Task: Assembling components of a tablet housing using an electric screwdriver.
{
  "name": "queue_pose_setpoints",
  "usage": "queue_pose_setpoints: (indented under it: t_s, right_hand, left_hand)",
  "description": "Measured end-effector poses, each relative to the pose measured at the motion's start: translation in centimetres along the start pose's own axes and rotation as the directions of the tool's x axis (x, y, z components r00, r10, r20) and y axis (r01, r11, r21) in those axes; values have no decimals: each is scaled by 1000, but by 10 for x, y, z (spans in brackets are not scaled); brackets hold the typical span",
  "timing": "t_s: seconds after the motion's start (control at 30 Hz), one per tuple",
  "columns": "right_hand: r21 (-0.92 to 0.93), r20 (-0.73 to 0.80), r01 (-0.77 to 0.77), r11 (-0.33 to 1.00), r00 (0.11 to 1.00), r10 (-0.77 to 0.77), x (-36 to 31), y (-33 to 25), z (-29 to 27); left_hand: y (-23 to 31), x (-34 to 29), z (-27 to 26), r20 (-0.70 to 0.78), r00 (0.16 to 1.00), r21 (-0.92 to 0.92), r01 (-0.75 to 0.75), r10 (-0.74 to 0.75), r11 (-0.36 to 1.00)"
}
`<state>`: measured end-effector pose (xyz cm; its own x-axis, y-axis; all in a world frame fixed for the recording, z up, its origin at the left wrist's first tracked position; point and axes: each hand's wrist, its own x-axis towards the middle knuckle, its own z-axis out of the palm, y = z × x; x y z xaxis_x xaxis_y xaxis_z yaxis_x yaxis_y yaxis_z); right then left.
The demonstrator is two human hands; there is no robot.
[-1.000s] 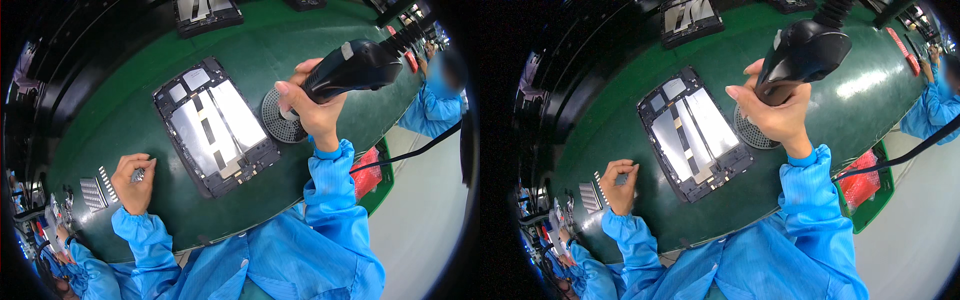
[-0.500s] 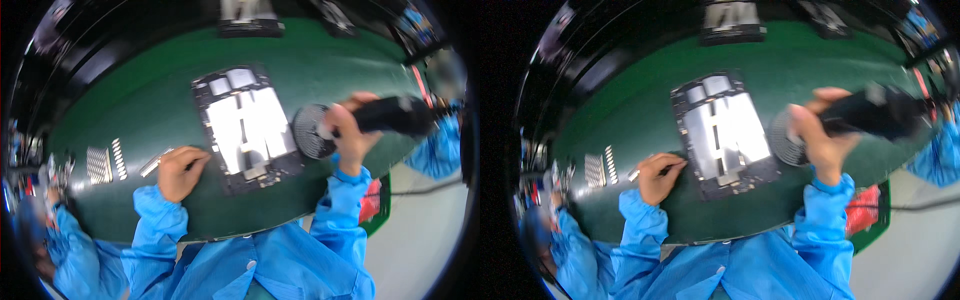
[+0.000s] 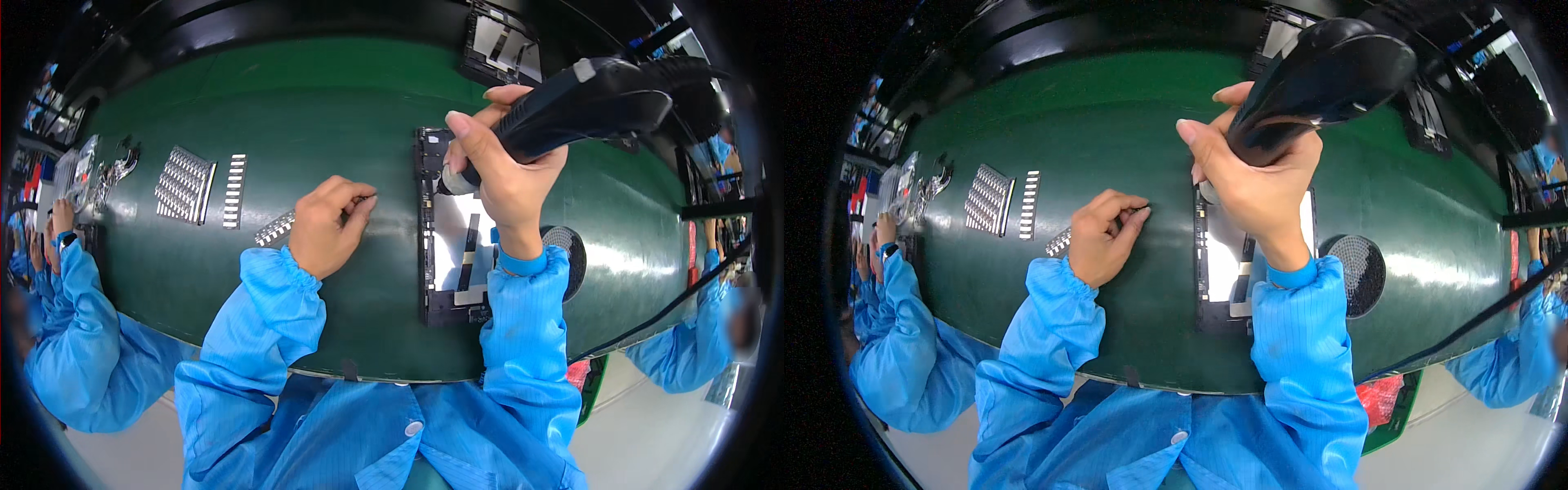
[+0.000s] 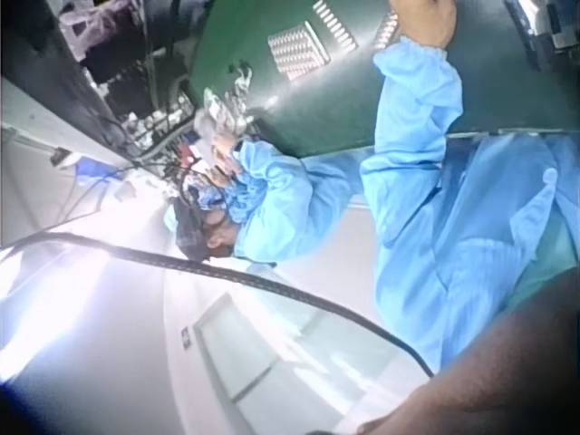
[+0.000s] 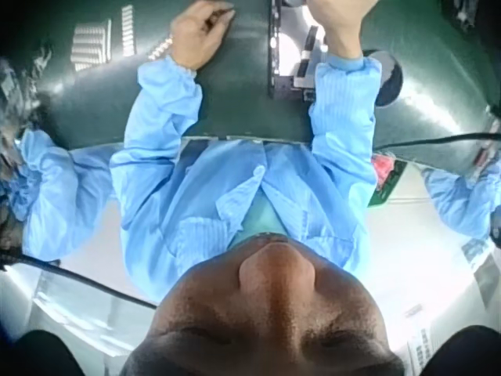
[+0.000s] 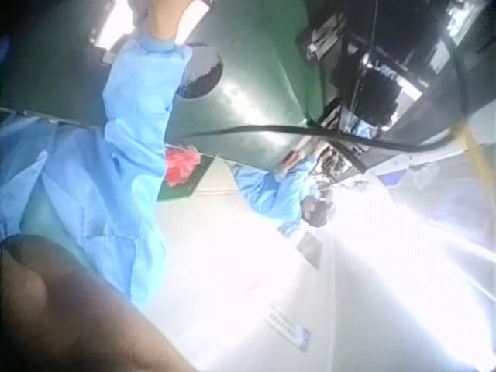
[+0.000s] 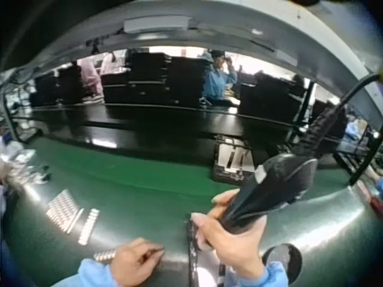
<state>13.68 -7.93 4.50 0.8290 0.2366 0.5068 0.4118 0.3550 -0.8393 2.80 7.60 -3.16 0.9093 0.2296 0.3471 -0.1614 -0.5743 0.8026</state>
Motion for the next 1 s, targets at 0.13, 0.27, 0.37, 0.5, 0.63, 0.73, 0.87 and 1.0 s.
queue_pose_setpoints:
  t_s: [0.13,0.27,0.37,0.5,0.63,0.73,0.87,1.0]
  right_hand:
    - [-33,14,-39,999,999,39,2,11,3]
    - [-8,6,-44,999,999,44,2,15,6]
    - [-32,18,-41,999,999,41,1,18,8]
    - [-30,25,-50,998,998,51,0,22,8]
    - [-25,34,-53,998,998,54,0,22,9]
    - [-109,58,-59,992,996,66,-5,16,13]
    - [-99,33,-83,992,996,87,-12,14,17]
    - [-115,69,-93,989,992,102,-11,15,17]
  left_hand:
    - [3,-2,-2,50,999,-10,-12,12,1000]
    - [-2,-4,2,15,999,-46,-27,28,999]
    - [-2,-4,2,-1,1000,-75,-9,9,997]
    - [-5,-5,1,31,1000,-77,4,-2,997]
    - [-4,-4,1,15,997,-77,-73,75,994]
    - [2,-8,0,44,994,-90,-95,99,991]
    - [15,-22,7,197,947,-62,-247,255,967]
    - [34,-46,27,269,719,-200,-610,641,767]
